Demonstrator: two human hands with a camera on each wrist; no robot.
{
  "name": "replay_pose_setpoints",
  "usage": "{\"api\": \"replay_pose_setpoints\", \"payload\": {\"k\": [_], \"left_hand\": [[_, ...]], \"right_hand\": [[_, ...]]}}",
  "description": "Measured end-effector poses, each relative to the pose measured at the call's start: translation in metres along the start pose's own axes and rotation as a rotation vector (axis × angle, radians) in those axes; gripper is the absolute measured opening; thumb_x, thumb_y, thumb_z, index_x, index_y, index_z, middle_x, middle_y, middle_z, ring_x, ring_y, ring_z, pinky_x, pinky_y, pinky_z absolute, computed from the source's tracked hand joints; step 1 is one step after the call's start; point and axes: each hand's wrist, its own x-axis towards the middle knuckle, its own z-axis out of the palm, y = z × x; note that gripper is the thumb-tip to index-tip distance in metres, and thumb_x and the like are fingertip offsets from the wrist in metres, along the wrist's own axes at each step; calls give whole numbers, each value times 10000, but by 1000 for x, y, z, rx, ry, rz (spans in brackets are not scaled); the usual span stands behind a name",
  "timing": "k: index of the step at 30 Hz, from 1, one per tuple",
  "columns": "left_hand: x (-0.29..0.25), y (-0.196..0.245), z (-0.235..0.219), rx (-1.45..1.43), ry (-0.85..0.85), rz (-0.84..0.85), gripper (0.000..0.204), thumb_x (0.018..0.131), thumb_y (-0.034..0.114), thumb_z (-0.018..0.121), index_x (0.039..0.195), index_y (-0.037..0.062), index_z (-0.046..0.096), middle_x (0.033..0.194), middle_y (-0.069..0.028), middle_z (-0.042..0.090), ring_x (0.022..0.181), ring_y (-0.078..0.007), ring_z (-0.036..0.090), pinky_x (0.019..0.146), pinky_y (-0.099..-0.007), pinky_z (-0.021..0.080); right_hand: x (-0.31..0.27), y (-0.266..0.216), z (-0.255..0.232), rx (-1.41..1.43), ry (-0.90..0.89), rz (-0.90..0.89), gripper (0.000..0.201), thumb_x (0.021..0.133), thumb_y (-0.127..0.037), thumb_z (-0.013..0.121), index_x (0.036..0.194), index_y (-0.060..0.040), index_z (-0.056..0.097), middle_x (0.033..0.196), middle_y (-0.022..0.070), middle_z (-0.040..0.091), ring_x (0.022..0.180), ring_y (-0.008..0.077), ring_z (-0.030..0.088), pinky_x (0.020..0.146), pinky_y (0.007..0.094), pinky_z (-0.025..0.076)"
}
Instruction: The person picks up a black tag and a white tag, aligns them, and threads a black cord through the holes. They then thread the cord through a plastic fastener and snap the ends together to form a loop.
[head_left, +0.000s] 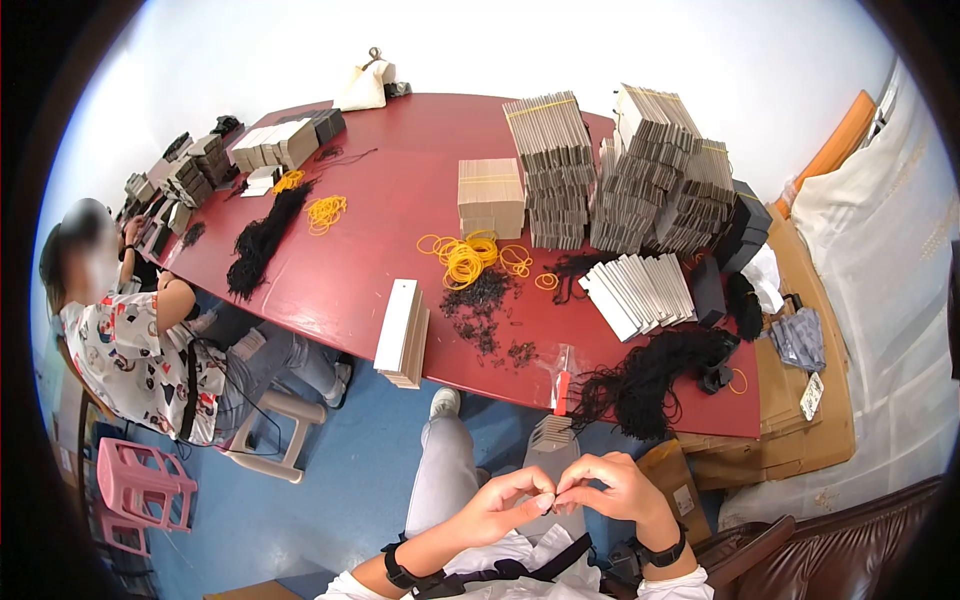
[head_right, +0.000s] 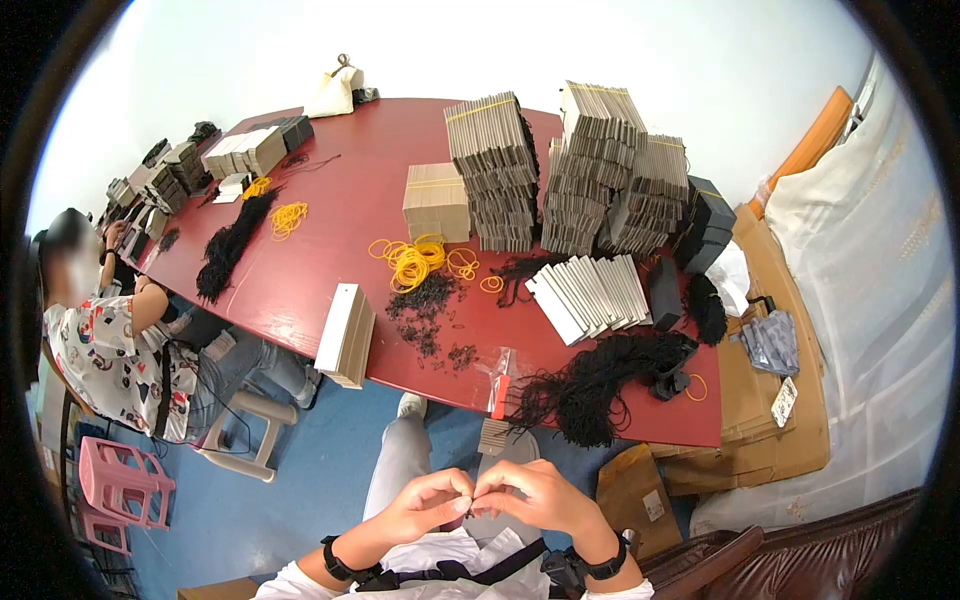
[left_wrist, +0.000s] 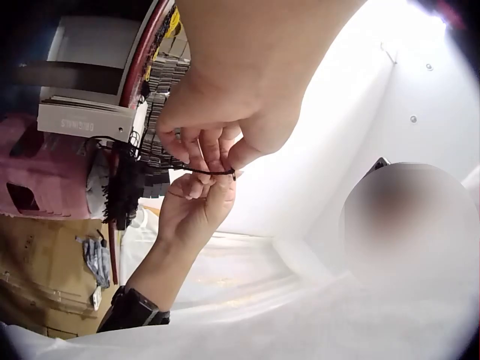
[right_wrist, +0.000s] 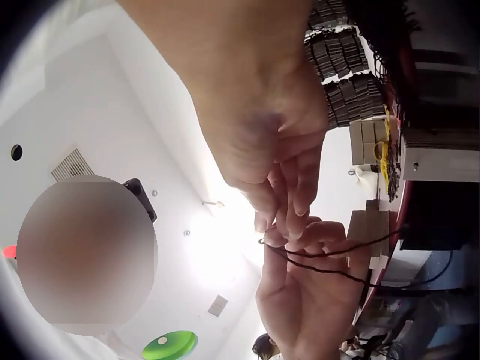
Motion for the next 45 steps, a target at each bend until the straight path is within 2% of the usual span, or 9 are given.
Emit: {"api": "replay_pose_setpoints", "payload": {"k": [13,21,25,27,31,37,39,43,45], "left_hand": [[1,3,1,-64,-2,-1,111,998,121,495,984,23,546,988,-53,557,938,-138,534,830,-292,416],[0,4,0,-94,4,-43,122,994,135,511,991,25,566,941,-36,582,834,-74,508,665,-219,376],[-1,3,-4,-149,-38,-91,138,994,148,518,1012,17,559,961,-30,584,906,-88,522,799,-263,423],[2,7,1,-162,-19,-52,125,989,139,527,998,25,577,893,-34,616,739,-58,500,630,-211,374],[-2,3,-7,-203,-22,-154,134,983,137,542,1007,12,583,976,-24,595,747,-45,489,663,-211,398],[0,9,-2,-1,131,-20,87,935,100,610,948,26,653,863,19,592,650,-18,413,542,-204,325],[1,16,0,261,213,32,51,897,79,643,903,38,673,804,22,575,613,-19,410,504,-211,318],[2,21,0,452,289,91,60,881,88,652,904,43,684,796,13,576,583,-17,407,476,-207,303],[2,23,-2,669,384,90,88,901,101,639,928,36,693,799,20,583,579,-8,409,474,-198,296]], "right_hand": [[2,4,0,-12,-40,-2,63,854,-7,664,892,3,614,746,88,695,665,167,705,585,250,545],[1,5,3,47,-27,21,73,850,6,664,900,14,611,760,96,697,667,174,704,584,257,548],[0,4,8,126,45,57,83,841,11,671,901,11,614,754,95,698,662,172,704,577,255,542],[-1,6,6,-15,3,-4,102,828,10,681,907,6,617,742,94,694,658,176,704,564,253,533],[-4,7,9,-43,30,-56,55,872,-36,657,904,-12,619,792,90,694,668,155,692,565,245,520],[-3,8,9,-93,47,-98,85,848,-38,677,898,-20,611,757,69,629,622,158,624,548,272,464],[-3,9,10,-130,90,-146,105,835,-25,683,903,-20,604,767,68,593,606,159,572,544,282,438],[-5,11,11,-154,139,-147,124,823,-9,686,907,-21,596,782,71,589,599,153,562,531,266,433],[-8,13,10,-187,215,-86,137,815,-3,690,903,-21,586,781,64,586,590,133,549,520,253,426]]}}
